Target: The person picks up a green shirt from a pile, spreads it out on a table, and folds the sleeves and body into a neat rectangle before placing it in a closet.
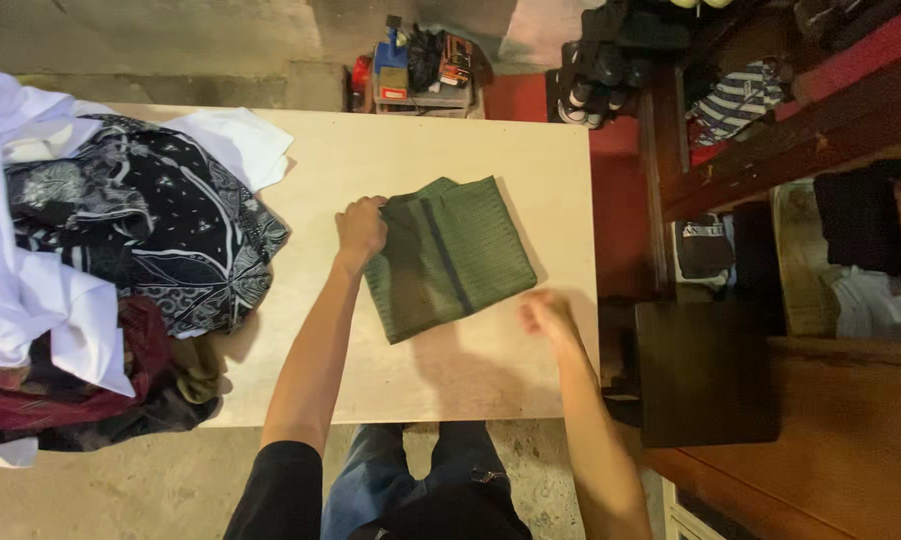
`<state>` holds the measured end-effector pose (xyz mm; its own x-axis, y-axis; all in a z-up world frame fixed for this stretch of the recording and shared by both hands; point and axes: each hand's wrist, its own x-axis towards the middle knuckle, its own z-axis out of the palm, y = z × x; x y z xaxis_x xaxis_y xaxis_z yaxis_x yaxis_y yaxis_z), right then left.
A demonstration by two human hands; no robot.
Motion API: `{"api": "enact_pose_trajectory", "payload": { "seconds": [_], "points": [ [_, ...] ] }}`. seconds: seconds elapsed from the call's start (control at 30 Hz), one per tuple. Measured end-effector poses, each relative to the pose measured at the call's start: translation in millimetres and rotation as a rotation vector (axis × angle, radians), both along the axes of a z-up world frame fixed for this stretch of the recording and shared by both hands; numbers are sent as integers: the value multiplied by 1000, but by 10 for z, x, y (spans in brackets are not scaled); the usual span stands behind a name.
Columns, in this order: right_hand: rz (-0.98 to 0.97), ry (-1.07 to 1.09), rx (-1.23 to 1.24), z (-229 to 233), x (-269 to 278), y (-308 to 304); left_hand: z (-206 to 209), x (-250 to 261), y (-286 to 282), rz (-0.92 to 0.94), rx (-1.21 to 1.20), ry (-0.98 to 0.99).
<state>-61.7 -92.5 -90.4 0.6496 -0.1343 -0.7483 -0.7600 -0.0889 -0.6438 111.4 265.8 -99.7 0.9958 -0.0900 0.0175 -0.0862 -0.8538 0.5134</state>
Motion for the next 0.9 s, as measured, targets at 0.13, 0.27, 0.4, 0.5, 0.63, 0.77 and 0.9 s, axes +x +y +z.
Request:
{"api": "enact_pose_trajectory", "payload": {
  "seconds": [0.13,0.27,0.4,0.5,0.63,0.77,0.9],
  "points": [
    [-142,-288,-524,-128,496,-127,83,-137,-19,79,30,-62],
    [117,-453,-451,-156,814,66,125,-254,-13,206,48,115],
    [339,-305,-641,-17,890,306,92,-307,91,244,63,137],
    [343,-194,-618,142,951,413,1,-410,96,427,76,33],
    [346,-195,-691,167,1049,452,39,-818,62,520,-9,255],
    [304,-540,-692,-60,1213,489,93,-1049,-214,645,-80,376],
    [294,-455,-649,-61,1293,518,-58,-1074,-241,681,-228,312]
  ]
}}
